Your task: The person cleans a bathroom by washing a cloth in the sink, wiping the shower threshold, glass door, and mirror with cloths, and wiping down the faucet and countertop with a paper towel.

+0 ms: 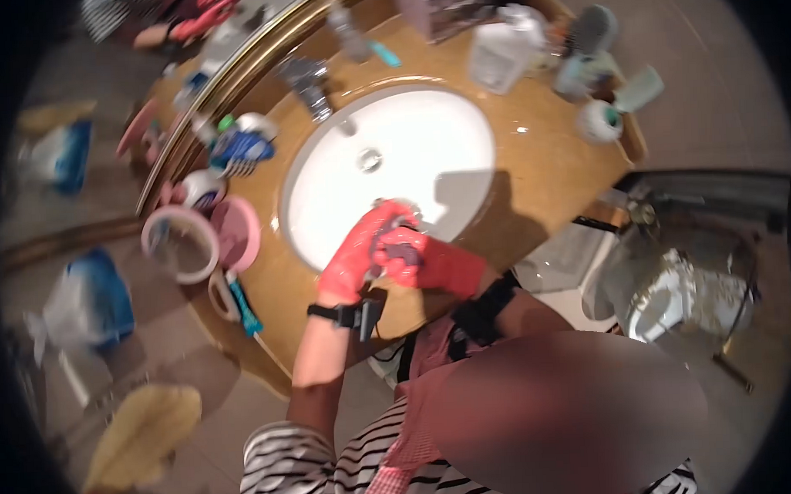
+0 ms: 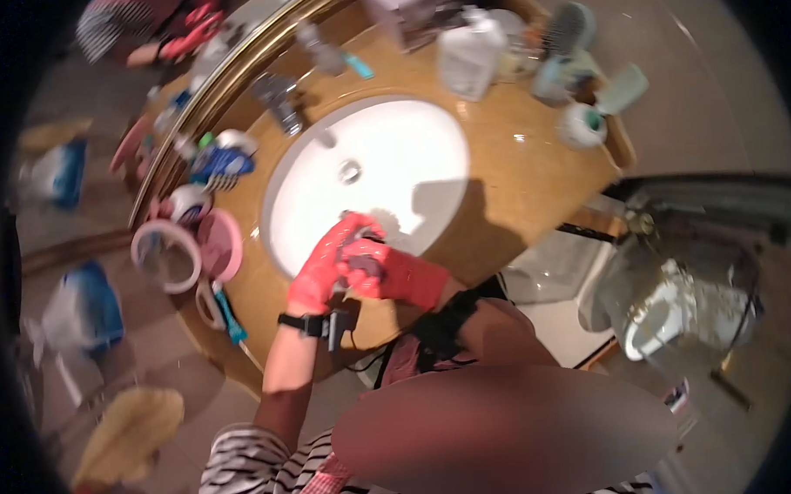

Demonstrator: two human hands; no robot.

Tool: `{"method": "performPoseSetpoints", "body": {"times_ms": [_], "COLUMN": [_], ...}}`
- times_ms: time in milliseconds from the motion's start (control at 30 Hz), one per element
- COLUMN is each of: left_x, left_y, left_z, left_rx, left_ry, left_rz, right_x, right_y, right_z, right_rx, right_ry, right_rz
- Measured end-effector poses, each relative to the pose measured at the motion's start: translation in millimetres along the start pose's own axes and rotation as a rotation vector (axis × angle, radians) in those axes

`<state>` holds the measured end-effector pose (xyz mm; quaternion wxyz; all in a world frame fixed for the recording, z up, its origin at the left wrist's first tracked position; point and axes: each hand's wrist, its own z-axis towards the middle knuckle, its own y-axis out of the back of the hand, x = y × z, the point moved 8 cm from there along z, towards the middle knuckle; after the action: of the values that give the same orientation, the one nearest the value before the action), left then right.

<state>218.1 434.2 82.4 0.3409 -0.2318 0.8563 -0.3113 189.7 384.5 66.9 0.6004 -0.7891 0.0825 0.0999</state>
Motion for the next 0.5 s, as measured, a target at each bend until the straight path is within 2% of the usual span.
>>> {"method": "performPoseSetpoints", "body": {"times_ms": [33,67,100,167,200,267,300,400,433,500], "left_x": [-1.6,-2.3,-1.0,-1.5,-12.0,-14.1,-19.2,-16.7,-12.2,-5.6], "left_y": [6.5,11.7,15.9,24.8,27.4,32.1,41.4,60.1,68.1,84.4], "left_z": [4.8,13.5,17.9,25.3,27.0,28.5,34.4,43.1,48.2,54.4], "left_rx": [-0.096,-0.179,-0.190,-0.240,-0.348,-0.451,-0.512,-0.620,-0.615,-0.662], "left_ry": [0.004,0.020,0.014,-0.073,-0.142,-0.109,-0.190,-0.146,-0.178,-0.222], "left_rz": [0.106,0.213,0.196,0.364,0.474,0.445,0.506,0.524,0.436,0.483], "right_x": [3.9,4.5,3.8,3.8,4.3,16.4,20.8,28.5,31.2,45.3], "right_y": [-14.0,-4.6,17.6,23.5,17.3,13.0,17.6,25.3,34.4,52.6], "right_z": [-12.9,-9.0,-6.1,-8.3,-6.6,-6.7,-3.2,3.3,9.3,30.5], "right_rx": [-0.189,-0.184,-0.278,-0.449,-0.453,-0.512,-0.594,-0.679,-0.680,-0.563], "right_ry": [0.197,0.167,0.082,-0.022,-0.035,-0.025,-0.067,-0.049,-0.061,0.005], "right_rz": [-0.350,-0.353,-0.323,-0.389,-0.395,-0.733,-0.827,-0.984,-0.991,-1.647]}}
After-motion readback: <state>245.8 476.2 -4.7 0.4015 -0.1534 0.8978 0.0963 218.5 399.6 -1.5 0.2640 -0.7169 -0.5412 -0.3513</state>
